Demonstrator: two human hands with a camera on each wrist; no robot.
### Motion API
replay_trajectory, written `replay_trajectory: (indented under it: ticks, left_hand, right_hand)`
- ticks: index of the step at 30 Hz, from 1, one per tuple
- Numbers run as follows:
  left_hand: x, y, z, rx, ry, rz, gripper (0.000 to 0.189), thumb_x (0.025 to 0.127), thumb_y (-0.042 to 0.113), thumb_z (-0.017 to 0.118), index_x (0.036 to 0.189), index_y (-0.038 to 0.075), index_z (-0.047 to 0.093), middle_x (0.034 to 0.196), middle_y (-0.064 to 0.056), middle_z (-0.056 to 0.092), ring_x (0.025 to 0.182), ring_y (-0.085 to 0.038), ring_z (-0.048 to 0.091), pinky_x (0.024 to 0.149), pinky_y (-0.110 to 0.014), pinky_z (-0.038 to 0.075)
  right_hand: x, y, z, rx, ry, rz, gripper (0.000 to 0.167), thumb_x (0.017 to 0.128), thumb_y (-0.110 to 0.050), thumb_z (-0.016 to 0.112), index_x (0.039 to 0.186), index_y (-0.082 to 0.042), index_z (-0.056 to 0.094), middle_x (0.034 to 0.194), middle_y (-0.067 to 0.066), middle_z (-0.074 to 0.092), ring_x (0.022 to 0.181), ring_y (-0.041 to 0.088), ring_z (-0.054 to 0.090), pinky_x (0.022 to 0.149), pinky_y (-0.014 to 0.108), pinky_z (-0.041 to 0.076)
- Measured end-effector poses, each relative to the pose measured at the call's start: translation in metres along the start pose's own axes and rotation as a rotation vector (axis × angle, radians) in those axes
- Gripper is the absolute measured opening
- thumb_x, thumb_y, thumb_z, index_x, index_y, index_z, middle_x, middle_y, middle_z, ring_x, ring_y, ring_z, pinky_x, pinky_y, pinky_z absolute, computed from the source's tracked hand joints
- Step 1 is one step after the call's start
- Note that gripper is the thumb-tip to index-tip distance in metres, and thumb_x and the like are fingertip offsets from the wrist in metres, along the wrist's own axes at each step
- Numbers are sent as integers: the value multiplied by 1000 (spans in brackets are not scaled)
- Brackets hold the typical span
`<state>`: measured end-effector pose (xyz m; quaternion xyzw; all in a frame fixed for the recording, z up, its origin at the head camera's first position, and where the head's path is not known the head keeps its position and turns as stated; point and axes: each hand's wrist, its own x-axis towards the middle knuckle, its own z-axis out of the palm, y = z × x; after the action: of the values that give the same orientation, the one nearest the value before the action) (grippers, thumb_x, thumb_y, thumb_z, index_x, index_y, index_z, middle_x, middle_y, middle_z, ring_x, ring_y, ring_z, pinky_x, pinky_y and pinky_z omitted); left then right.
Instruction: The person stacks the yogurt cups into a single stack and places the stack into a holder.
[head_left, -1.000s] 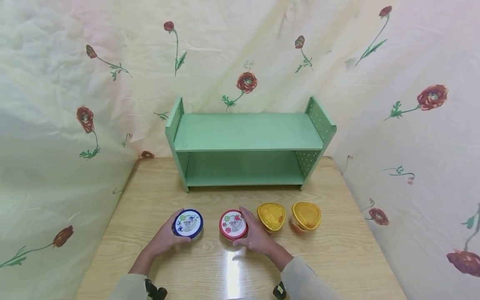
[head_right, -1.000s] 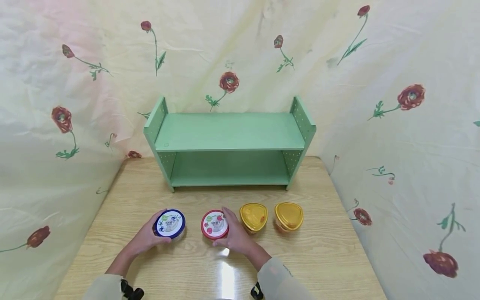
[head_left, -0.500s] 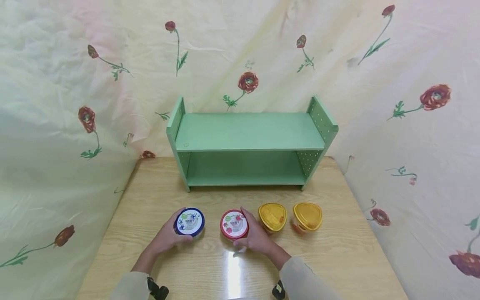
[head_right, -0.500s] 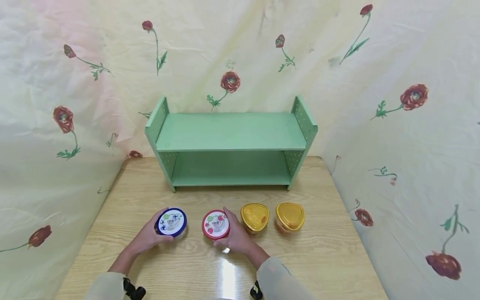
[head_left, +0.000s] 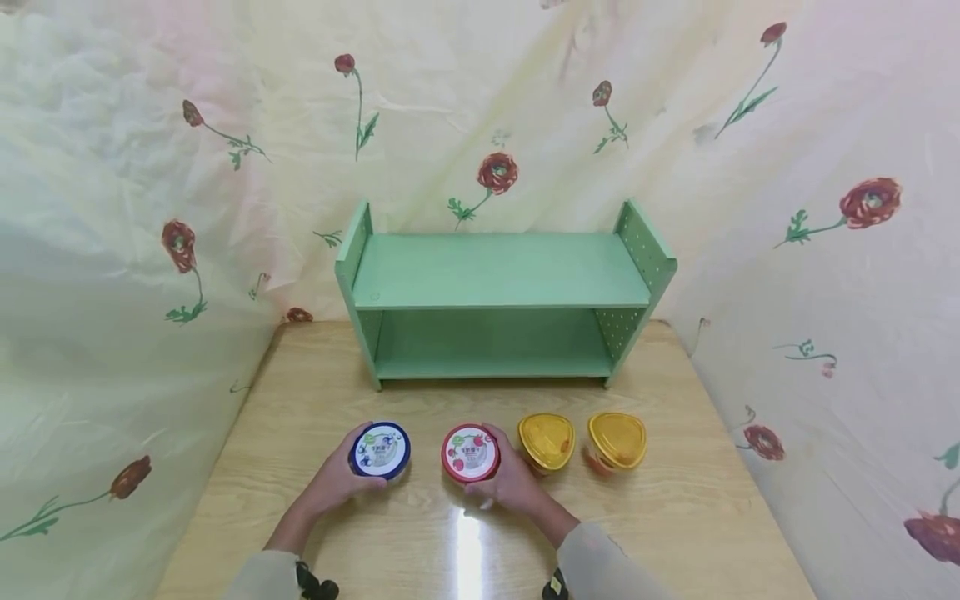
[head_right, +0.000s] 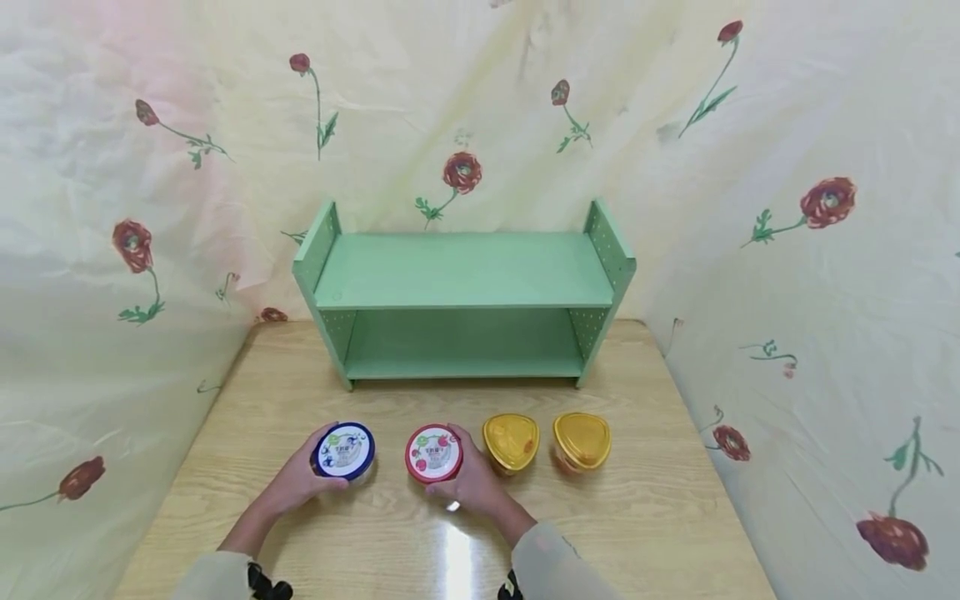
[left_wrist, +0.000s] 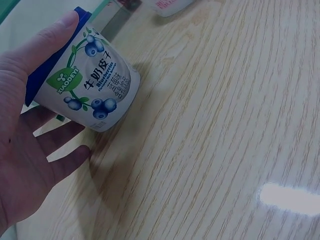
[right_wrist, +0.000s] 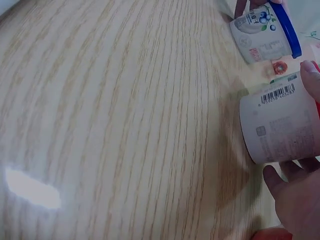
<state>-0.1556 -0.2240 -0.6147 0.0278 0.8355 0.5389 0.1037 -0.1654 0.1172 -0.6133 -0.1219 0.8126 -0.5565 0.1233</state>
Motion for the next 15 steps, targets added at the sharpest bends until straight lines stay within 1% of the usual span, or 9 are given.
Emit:
replay_trajectory:
  ticks: [7, 12, 15]
  left_hand:
    - [6, -1, 3, -16, 4, 25, 114, 71, 29, 94, 159, 13, 24, 156, -20, 38, 143, -43, 34, 112, -67, 26]
    - [7, -1, 5, -16, 14, 33, 114, 70, 27, 94, 159, 10, 24, 155, -21, 38, 142, -44, 35, 112, -66, 26]
    - [6, 0, 6, -15, 21, 35, 115, 69, 25, 95, 158, 8, 25, 154, -22, 39, 142, -44, 35, 112, -66, 26]
  right_hand:
    - [4, -4, 1, 19, 59, -25, 112, 69, -18, 94, 157, -11, 26, 147, 20, 47, 134, 39, 46, 111, 56, 36]
    - [5, -11, 3, 25, 82, -3, 113, 67, -24, 95, 157, -14, 27, 148, 19, 45, 135, 39, 45, 110, 56, 38]
    - [5, -14, 5, 38, 93, -7, 114, 67, -24, 96, 157, -12, 27, 149, 19, 45, 136, 40, 44, 110, 56, 38]
